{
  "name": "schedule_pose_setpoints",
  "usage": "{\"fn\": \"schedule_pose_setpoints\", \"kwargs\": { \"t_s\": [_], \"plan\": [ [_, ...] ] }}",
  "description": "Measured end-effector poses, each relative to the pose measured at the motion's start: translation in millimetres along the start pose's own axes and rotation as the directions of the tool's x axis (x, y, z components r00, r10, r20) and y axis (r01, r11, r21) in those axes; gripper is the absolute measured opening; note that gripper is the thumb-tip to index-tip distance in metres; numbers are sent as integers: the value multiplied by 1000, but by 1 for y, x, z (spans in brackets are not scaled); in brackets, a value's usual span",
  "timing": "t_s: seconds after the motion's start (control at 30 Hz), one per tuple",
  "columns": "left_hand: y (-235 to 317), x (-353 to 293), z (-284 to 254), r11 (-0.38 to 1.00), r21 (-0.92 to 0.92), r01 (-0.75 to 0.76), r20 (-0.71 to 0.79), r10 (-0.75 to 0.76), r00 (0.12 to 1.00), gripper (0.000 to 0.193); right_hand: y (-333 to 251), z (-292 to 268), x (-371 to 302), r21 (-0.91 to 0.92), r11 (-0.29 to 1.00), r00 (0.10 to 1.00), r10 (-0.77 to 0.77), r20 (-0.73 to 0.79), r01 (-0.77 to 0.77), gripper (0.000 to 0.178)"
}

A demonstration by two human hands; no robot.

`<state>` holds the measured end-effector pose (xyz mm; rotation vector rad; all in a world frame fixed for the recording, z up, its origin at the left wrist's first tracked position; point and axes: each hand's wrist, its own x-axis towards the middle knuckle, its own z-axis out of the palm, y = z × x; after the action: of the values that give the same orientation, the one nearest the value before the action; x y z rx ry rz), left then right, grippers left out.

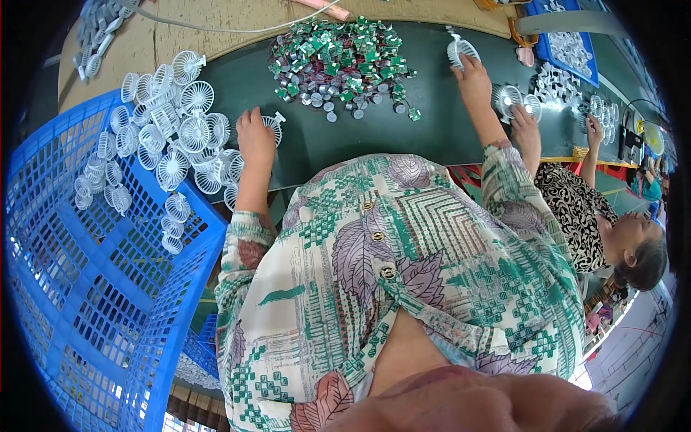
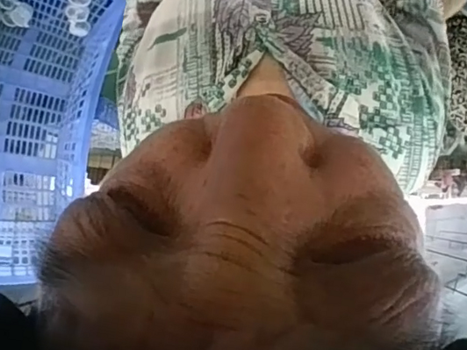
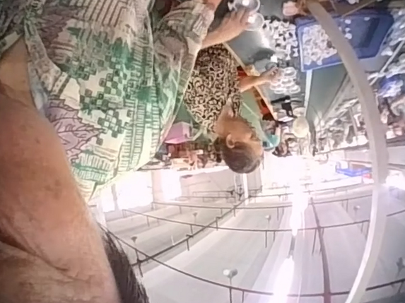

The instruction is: The person assembles small fan parts by taking electronic motor components and fitting them into plastic fan grilles by hand.

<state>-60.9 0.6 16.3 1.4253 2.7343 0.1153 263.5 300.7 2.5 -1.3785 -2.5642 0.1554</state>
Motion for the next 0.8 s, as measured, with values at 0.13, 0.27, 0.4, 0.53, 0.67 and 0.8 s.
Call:
{"fn": "schedule_pose_setpoints", "kwargs": {
  "t_s": [0.13,0.27,0.4,0.53,0.67,0.8],
  "plan": [
    [-7,10,16,998,35,46,147,-51,988,42,-6,-2,-15,-284,957,975,-122,-184,66,36],
    [-10,21,23,991,137,7,131,-26,991,24,-48,18,-29,274,949,988,-154,-27,156,27],
    [-12,25,13,991,93,-95,96,86,992,7,-78,39,-24,277,944,984,-177,-29,178,13],
    [-3,18,-7,951,-308,25,118,12,993,14,-74,32,-20,327,904,962,-259,-92,274,7],
    [38,-11,-41,775,-621,115,266,71,961,15,-69,-15,-31,499,818,955,-286,-79,286,6],
    [64,-29,-59,730,-677,93,362,220,906,18,-43,-37,-39,591,786,983,-129,-130,181,6]
  ]
}}
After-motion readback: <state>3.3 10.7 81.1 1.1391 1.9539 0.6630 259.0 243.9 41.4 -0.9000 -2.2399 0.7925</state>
